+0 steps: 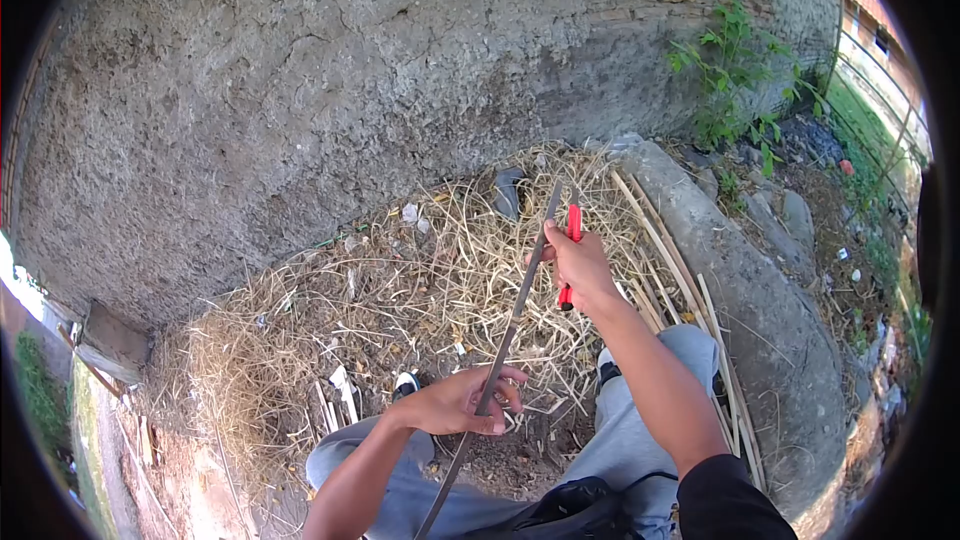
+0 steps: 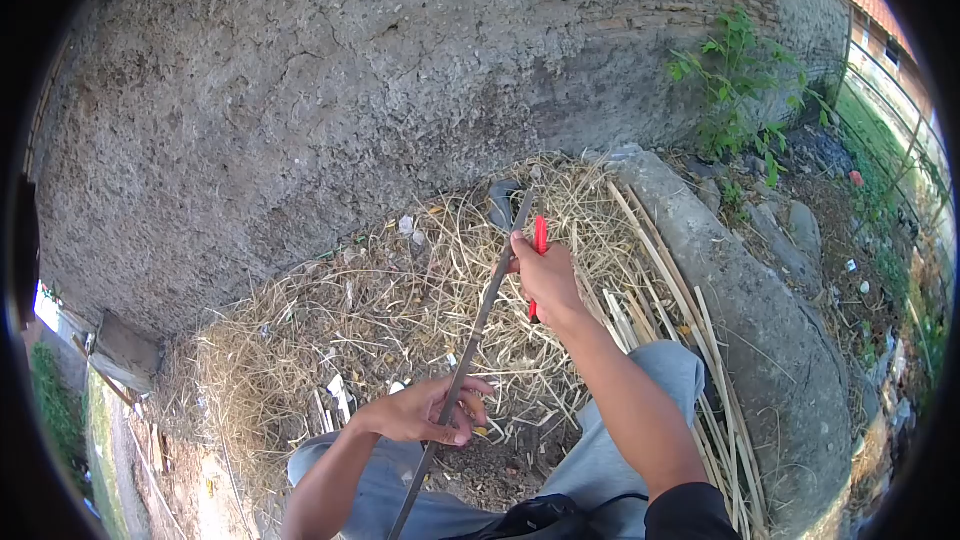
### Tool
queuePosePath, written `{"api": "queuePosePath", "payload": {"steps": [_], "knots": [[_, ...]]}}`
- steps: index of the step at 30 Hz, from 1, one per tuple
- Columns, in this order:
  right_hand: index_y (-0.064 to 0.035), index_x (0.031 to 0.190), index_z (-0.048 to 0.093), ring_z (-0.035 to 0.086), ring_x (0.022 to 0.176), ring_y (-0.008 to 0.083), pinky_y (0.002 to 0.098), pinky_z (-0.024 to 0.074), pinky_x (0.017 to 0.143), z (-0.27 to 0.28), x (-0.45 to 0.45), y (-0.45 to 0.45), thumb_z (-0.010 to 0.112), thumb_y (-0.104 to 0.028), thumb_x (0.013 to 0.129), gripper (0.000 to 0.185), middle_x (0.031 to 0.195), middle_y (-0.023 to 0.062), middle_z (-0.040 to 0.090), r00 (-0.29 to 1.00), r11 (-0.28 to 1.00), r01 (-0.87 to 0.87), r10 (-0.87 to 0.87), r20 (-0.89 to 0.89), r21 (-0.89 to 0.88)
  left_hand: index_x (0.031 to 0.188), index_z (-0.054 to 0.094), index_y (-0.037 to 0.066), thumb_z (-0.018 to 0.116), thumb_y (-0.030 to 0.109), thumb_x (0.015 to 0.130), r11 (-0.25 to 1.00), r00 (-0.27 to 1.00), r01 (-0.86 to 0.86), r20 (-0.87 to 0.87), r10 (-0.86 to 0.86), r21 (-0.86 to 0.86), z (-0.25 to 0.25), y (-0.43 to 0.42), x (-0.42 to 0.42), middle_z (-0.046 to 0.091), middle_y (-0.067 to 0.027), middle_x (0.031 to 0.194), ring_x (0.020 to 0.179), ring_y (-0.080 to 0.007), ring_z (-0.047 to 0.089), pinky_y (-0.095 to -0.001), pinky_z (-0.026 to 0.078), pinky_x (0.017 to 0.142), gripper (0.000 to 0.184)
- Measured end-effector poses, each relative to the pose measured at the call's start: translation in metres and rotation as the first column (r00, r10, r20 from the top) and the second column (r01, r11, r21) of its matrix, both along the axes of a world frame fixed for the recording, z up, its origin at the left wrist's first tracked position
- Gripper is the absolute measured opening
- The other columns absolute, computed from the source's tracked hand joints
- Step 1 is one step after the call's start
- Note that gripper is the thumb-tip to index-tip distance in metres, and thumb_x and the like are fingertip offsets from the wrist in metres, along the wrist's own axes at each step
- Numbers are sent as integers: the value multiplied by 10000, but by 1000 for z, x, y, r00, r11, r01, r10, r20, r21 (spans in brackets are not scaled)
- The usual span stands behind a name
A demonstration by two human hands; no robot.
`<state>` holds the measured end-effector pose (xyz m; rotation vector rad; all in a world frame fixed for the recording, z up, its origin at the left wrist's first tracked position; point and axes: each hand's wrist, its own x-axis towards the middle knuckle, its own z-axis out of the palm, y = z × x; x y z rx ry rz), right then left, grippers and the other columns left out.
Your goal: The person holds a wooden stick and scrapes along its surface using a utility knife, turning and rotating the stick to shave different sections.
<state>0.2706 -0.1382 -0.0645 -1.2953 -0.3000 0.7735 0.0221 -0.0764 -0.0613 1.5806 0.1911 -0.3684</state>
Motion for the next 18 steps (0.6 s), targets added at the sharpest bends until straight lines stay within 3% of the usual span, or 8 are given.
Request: {"api": "queuePosePath", "payload": {"steps": [2, 5, 8, 12, 18], "knots": [[-13, 765, 587, 300, 362, 90, 281, 267, 372, -2, -1, 1, 566, -329, 989, 388, 623, 115, 625, 1000, 1000, -24, 24, -5, -18, 1316, 421, 3, 689, -30, 841, 999, 1000, 16, -9, -16, -46, -6, -1, -2, 634, -109, 1065, 900, -178, 639, -317, 536, 813, 546], [-16, 798, 582, 306, 368, 87, 278, 264, 375, -12, 3, 6, 565, -328, 990, 367, 652, 122, 635, 996, 999, -24, 22, -87, -23, 1208, 436, 5, 579, -107, 853, 992, 998, -39, 51, 46, -124, 2, -10, -4, 655, -126, 1029, 852, -176, 645, -311, 532, 796, 399], [-45, 878, 587, 329, 379, 69, 252, 289, 374, -13, 1, 10, 532, -321, 1009, 310, 739, 123, 643, 969, 994, -111, 112, -218, 17, 1188, 416, 15, 518, -127, 851, 995, 998, -44, 29, 47, -91, 2, -17, -3, 657, -138, 1031, 858, -173, 643, -312, 529, 787, 379], [-57, 883, 584, 329, 388, 61, 244, 282, 377, -16, -2, 22, 534, -333, 1007, 307, 713, 103, 626, 947, 987, -154, 159, -279, 39, 1203, 376, 30, 492, -121, 829, 996, 998, -53, 31, 56, -77, -8, -15, -6, 639, -119, 1044, 818, -153, 616, -288, 498, 737, 421], [-77, 876, 583, 338, 390, 55, 245, 298, 382, -10, -10, 23, 575, -372, 982, 313, 714, 92, 641, 950, 992, -15, 52, -307, 122, 1270, 364, 33, 602, -34, 798, 999, 998, -2, 55, -1, 51, -18, 8, 3, 643, -95, 1049, 800, -146, 620, -273, 495, 678, 532]]}}
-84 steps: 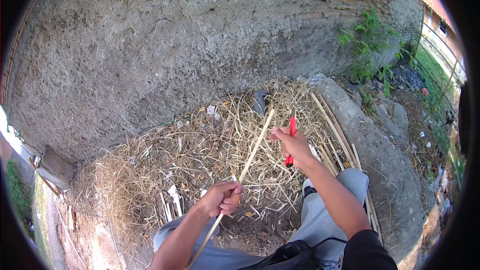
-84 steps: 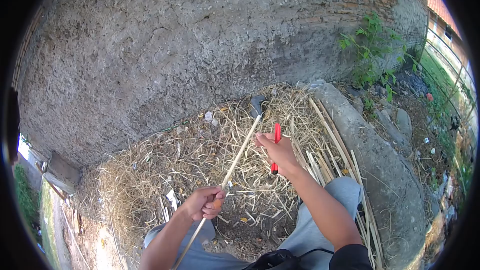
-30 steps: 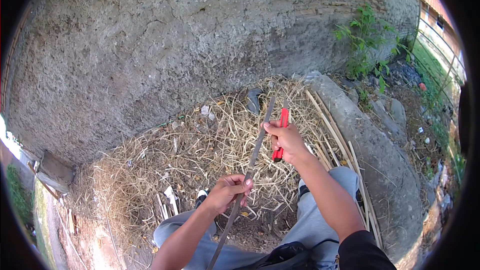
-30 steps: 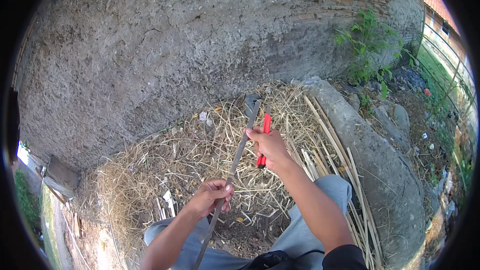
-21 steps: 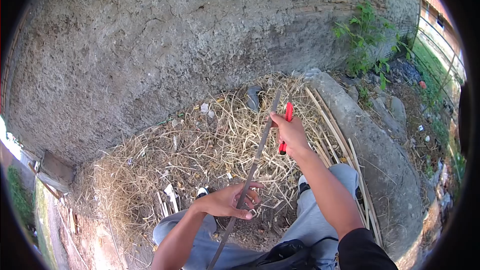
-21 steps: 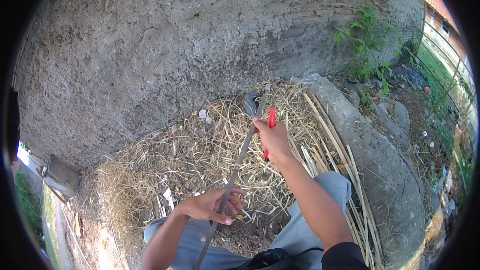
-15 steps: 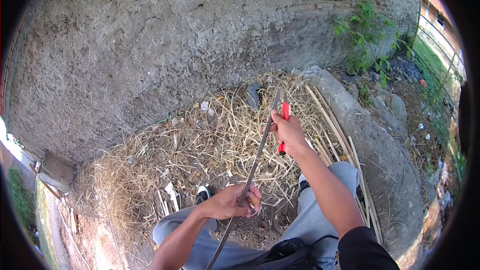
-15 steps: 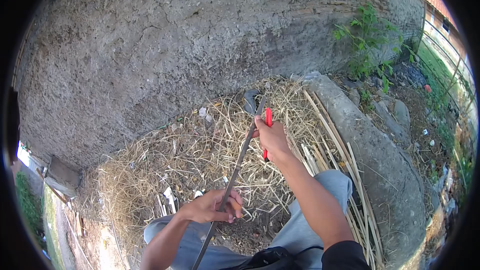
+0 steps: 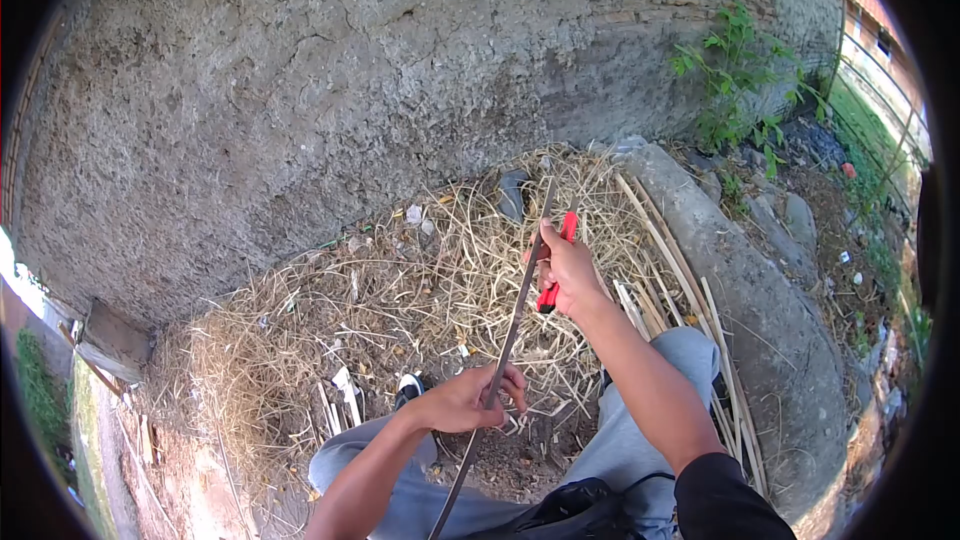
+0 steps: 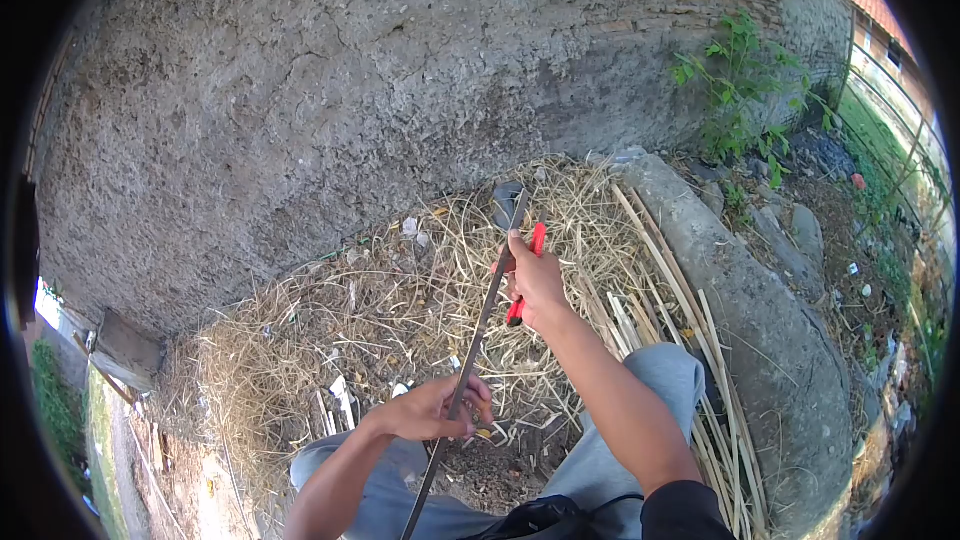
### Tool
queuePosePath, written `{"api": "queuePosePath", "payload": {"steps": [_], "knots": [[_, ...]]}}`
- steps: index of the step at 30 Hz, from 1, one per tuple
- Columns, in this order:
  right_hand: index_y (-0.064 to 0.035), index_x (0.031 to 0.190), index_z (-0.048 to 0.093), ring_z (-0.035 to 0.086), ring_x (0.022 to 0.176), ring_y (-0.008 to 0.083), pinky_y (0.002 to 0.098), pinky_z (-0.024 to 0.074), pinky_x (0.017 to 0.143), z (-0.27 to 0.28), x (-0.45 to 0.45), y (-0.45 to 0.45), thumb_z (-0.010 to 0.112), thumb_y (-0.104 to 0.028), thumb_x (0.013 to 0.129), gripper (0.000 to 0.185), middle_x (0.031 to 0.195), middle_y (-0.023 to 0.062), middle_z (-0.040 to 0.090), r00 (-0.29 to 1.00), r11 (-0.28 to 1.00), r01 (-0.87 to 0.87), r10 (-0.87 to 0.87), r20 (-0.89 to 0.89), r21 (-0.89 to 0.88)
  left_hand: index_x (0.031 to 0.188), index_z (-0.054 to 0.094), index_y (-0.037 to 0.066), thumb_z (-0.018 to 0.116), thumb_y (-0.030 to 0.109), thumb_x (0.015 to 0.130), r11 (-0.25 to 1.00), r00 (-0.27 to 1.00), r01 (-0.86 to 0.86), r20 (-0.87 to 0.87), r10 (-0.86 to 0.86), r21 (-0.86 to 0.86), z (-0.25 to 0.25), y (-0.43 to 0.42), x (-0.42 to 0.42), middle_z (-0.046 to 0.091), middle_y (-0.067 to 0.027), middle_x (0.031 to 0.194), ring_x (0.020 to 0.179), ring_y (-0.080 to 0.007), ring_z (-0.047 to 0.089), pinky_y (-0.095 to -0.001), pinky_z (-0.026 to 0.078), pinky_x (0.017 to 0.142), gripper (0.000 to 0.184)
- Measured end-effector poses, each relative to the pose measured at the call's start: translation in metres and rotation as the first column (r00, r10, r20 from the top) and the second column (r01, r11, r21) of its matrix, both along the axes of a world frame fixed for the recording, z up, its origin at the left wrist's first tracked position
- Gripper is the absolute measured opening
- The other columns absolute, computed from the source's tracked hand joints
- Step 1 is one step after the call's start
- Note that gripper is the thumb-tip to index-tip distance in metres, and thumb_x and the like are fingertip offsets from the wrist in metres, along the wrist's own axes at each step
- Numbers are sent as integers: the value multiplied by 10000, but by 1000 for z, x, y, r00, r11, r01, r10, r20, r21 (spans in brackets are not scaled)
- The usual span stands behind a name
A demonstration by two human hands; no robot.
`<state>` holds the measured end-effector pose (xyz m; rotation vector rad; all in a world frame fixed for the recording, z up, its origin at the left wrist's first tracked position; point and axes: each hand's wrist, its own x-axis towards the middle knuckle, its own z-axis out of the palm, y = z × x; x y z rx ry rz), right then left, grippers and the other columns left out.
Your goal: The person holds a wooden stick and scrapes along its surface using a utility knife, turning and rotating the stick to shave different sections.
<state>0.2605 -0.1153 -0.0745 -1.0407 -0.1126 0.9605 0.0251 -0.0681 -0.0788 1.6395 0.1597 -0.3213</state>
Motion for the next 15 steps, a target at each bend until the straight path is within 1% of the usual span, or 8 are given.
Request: {"api": "queuePosePath", "payload": {"steps": [2, 3, 5, 6, 8, 12, 14, 15], "knots": [[-78, 874, 580, 347, 393, 57, 245, 302, 384, -2, 1, -1, 589, -365, 975, 304, 719, 90, 651, 998, 1000, 31, -31, 49, 6, 1316, 353, 28, 676, 23, 788, 992, 997, 42, -70, -33, 121, 9, 0, 2, 625, -107, 1090, 788, -145, 622, -277, 506, 685, 620], [-78, 874, 580, 347, 393, 57, 245, 302, 384, -1, 0, -1, 589, -365, 975, 304, 719, 90, 651, 998, 999, 33, -33, 49, 9, 1316, 353, 28, 676, 23, 788, 991, 997, 44, -70, -35, 123, 14, -2, 1, 625, -107, 1090, 788, -145, 622, -277, 506, 685, 620], [-79, 890, 595, 352, 396, 58, 247, 301, 386, 0, -2, 0, 603, -345, 970, 277, 728, 88, 660, 991, 996, 89, -87, 99, -13, 1285, 385, 43, 764, 72, 788, 958, 985, -146, -57, 165, 248, 24, -6, -1, 597, -106, 1133, 803, -131, 637, -291, 533, 673, 626], [-79, 890, 595, 352, 396, 58, 247, 301, 386, 0, -3, 0, 603, -345, 970, 277, 728, 88, 660, 991, 996, 91, -89, 97, -8, 1285, 385, 43, 764, 72, 788, 957, 985, -144, -58, 163, 253, 28, -8, -1, 597, -106, 1133, 803, -131, 637, -291, 533, 673, 626], [-52, 927, 612, 340, 404, 62, 252, 285, 400, 1, -2, 0, 631, -336, 956, 286, 692, 78, 641, 986, 992, 122, -123, 111, 12, 1326, 367, 46, 786, 80, 770, 889, 955, -289, 36, 296, 355, 31, -11, 0, 574, -86, 1146, 814, -134, 636, -276, 539, 642, 696], [-58, 956, 629, 350, 413, 61, 251, 287, 408, 5, 1, -3, 657, -331, 941, 275, 638, 14, 574, 990, 993, 115, -113, 83, -10, 1304, 397, 44, 786, 65, 764, 884, 958, -284, 68, 279, 372, 30, -6, -2, 565, -74, 1140, 836, -143, 641, -273, 554, 633, 666], [-49, 930, 653, 358, 425, 62, 251, 285, 413, 12, 1, -10, 679, -308, 929, 260, 612, -24, 505, 995, 995, 95, -96, 28, 40, 1252, 441, 36, 748, 6, 787, 945, 968, -250, 67, 241, 211, 28, -2, -2, 565, -84, 1150, 852, -155, 645, -305, 578, 666, 558], [-49, 930, 653, 358, 425, 62, 251, 285, 413, 15, 1, -13, 679, -308, 929, 260, 612, -24, 505, 995, 995, 93, -94, 30, 40, 1252, 441, 36, 748, 6, 787, 944, 967, -253, 69, 243, 210, 23, 0, -2, 565, -84, 1150, 852, -155, 645, -305, 578, 666, 558]]}}
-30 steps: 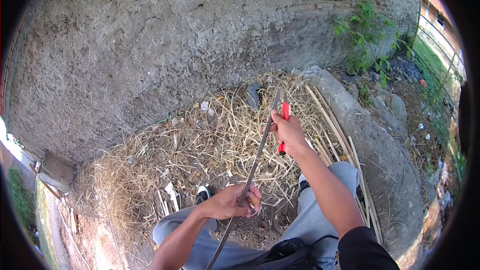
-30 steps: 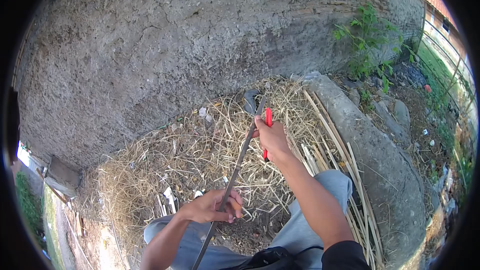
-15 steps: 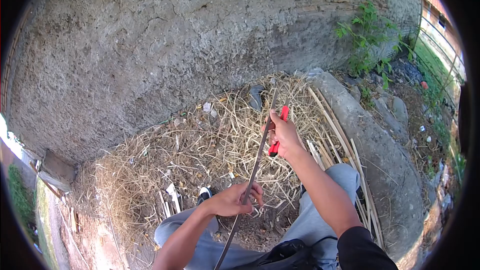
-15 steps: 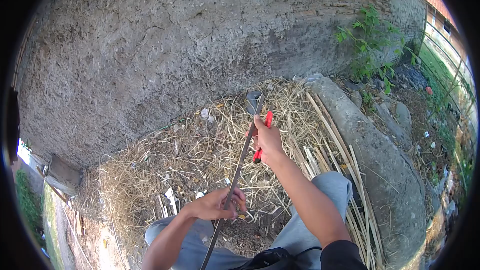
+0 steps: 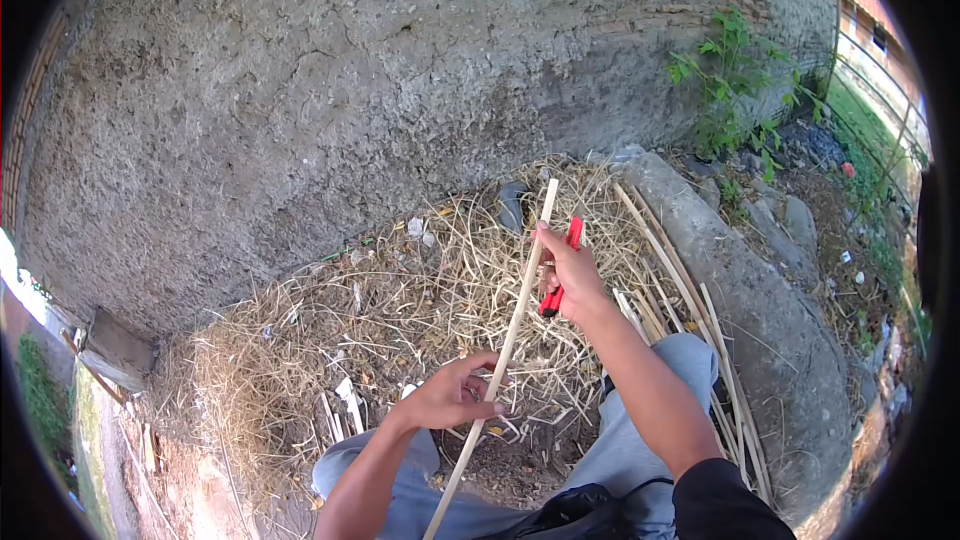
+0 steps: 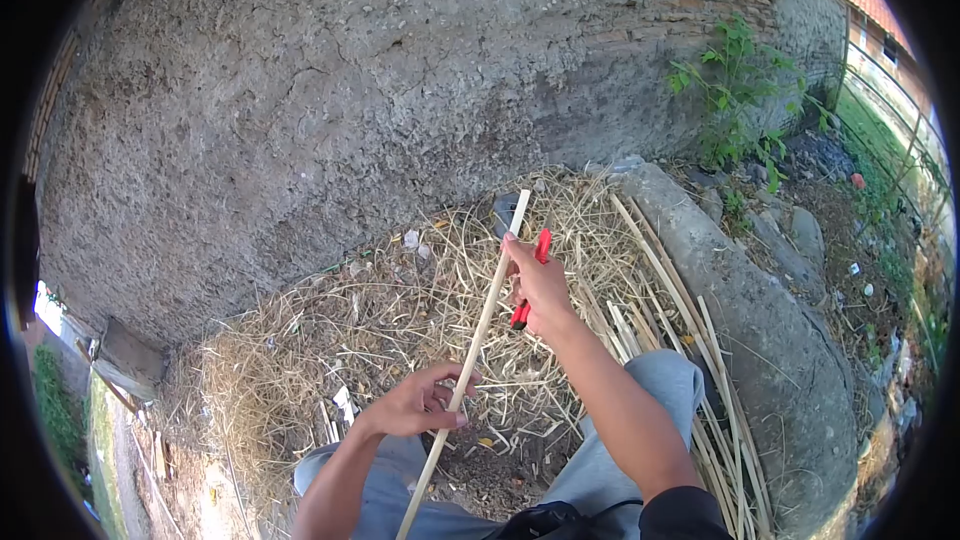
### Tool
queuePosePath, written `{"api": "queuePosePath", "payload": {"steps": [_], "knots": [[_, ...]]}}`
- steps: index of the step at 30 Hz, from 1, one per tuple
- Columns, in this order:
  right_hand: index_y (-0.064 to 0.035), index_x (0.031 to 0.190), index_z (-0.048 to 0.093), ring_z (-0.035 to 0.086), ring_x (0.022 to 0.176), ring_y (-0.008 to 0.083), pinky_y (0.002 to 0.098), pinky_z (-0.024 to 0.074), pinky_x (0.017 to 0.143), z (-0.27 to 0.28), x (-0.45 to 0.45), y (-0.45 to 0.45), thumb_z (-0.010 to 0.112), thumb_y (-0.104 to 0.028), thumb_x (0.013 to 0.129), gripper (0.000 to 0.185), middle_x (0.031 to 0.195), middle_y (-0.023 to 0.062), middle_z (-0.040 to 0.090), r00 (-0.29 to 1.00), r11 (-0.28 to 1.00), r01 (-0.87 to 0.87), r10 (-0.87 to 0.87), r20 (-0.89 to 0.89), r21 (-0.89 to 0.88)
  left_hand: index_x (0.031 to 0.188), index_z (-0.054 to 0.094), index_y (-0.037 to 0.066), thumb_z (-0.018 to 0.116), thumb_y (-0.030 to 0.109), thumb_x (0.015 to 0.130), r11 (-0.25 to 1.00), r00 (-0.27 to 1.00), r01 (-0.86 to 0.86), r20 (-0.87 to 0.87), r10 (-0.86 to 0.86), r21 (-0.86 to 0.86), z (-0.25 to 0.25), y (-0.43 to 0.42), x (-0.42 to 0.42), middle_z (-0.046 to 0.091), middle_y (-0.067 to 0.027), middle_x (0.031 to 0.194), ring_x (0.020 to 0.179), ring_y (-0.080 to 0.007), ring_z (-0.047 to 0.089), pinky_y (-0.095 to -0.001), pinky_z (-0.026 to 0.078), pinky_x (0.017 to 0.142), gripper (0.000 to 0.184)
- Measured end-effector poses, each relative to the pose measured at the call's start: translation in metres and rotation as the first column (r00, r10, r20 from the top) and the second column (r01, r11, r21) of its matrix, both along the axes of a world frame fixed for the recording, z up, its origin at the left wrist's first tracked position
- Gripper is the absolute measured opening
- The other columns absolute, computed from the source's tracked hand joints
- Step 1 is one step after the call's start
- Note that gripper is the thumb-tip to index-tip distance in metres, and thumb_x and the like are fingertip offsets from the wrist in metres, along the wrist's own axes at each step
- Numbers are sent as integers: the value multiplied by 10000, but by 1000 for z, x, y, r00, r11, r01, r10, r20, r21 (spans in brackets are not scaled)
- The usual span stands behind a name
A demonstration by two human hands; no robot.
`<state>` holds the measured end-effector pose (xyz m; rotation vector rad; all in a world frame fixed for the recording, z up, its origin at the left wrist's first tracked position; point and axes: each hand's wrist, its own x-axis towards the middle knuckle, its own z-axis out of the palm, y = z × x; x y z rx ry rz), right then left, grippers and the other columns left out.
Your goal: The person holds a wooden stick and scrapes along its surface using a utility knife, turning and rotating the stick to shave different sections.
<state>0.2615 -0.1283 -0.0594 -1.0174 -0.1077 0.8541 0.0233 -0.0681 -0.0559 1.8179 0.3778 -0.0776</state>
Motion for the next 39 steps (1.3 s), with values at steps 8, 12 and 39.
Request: {"api": "queuePosePath", "payload": {"steps": [8, 12, 39], "knots": [[-17, 866, 699, 379, 522, 42, 262, 291, 471, -4, -4, -4, 649, -333, 948, 330, 658, -26, 541, 925, 998, 22, 0, 381, -54, 1236, 463, 8, 442, 271, 1047, 775, 995, -89, -19, 99, -626, -17, -14, 17, 615, -103, 1033, 708, -161, 613, -294, 535, 605, 325], [-17, 850, 692, 415, 528, 64, 289, 333, 484, -1, 4, -6, 636, -344, 954, 348, 664, -24, 550, 890, 986, 6, 71, 451, -169, 1195, 472, 42, 309, 294, 1080, 743, 967, -244, -102, 232, -623, -13, -24, 23, 544, -55, 802, 459, -83, 368, -233, 339, 419, 322], [-4, 796, 728, 688, 726, 399, 480, 542, 676, -30, -55, -4, 629, -262, 782, 277, 761, 243, 679, 49, 614, 262, 762, 645, -745, 892, 565, -28, 425, 230, 1024, 730, 823, -560, 168, 542, 392, -38, -33, 15, 560, -148, 616, 541, -251, 590, -424, 451, 559, 321]]}}
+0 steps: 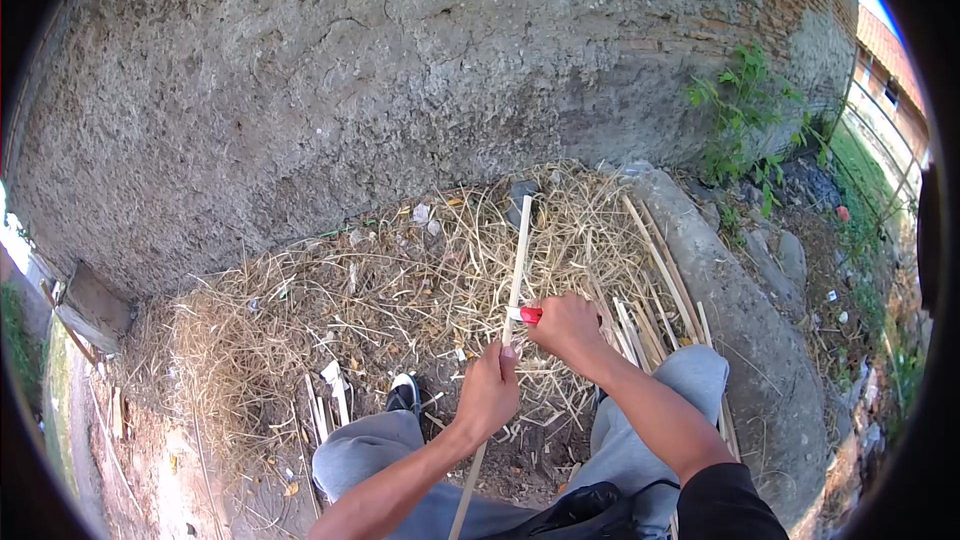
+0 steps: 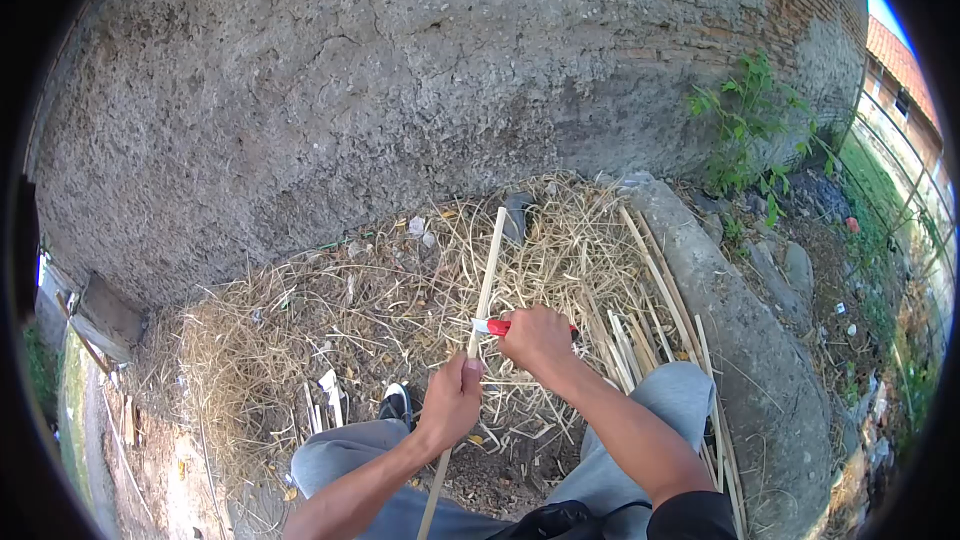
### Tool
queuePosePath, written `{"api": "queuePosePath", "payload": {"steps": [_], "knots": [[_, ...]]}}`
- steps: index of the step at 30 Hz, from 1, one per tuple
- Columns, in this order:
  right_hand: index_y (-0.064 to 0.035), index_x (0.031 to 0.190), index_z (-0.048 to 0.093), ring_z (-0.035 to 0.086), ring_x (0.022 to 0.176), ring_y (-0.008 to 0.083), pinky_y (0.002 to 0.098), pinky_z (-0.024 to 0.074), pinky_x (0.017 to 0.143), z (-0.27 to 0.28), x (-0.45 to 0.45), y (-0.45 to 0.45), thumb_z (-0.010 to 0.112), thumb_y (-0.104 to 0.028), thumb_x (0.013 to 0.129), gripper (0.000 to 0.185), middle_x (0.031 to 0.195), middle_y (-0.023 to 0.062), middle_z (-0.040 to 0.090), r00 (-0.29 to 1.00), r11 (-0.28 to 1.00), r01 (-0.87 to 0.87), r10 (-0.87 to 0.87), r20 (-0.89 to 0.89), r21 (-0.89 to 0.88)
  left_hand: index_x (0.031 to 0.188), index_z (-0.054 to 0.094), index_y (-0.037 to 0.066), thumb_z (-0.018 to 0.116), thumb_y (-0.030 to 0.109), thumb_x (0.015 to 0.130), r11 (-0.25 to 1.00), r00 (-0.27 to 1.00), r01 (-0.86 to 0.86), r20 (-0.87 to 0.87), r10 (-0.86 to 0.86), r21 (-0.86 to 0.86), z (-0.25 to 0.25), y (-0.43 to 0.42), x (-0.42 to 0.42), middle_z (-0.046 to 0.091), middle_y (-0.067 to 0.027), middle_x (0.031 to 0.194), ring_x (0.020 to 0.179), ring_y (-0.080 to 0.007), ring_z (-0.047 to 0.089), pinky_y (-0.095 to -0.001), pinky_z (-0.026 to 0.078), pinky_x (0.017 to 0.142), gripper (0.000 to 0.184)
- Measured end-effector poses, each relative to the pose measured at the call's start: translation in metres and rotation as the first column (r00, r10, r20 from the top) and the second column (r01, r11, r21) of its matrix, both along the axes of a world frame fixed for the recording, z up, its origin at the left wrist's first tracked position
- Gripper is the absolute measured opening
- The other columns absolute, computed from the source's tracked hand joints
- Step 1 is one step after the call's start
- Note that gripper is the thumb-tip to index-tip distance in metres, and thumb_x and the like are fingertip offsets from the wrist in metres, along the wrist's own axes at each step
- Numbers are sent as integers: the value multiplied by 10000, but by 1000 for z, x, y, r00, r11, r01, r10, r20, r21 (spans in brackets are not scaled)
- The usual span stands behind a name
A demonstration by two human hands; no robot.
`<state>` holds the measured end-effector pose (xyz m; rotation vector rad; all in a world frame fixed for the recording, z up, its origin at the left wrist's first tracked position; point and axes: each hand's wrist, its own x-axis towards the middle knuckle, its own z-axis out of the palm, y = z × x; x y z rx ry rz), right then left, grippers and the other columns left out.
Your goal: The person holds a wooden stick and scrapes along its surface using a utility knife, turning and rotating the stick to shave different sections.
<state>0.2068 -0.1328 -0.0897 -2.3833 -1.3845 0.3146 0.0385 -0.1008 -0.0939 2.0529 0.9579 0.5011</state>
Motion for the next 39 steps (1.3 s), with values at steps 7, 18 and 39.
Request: {"api": "queuePosePath", "payload": {"steps": [7, 18, 39], "knots": [[25, 805, 716, 665, 778, 438, 517, 532, 728, -12, 7, 9, 674, -253, 767, 283, 800, 296, 655, 998, 997, 57, -56, -22, 42, 902, 543, -36, 429, 195, 1005, 998, 998, 58, -17, -59, -31, 11, -1, -12, 596, -288, 717, 697, -488, 594, -543, 440, 646, 277], [42, 786, 705, 687, 743, 397, 491, 539, 706, -26, 37, 18, 679, -158, 738, 207, 785, 263, 673, 991, 990, 126, -122, -63, 62, 908, 571, -6, 433, 219, 1021, 990, 984, 132, -117, -138, -54, 9, -16, -42, 571, -138, 629, 570, -286, 594, -401, 444, 564, 287], [-33, 918, 727, 704, 894, 332, 441, 552, 764, -14, 46, -17, 684, -221, 799, 227, 918, 174, 713, 983, 971, 181, -177, 40, -155, 940, 602, 14, 430, 213, 1030, 974, 988, 124, -69, -139, -189, -17, 24, -45, 567, -81, 612, 505, -180, 548, -361, 443, 522, 278]]}}
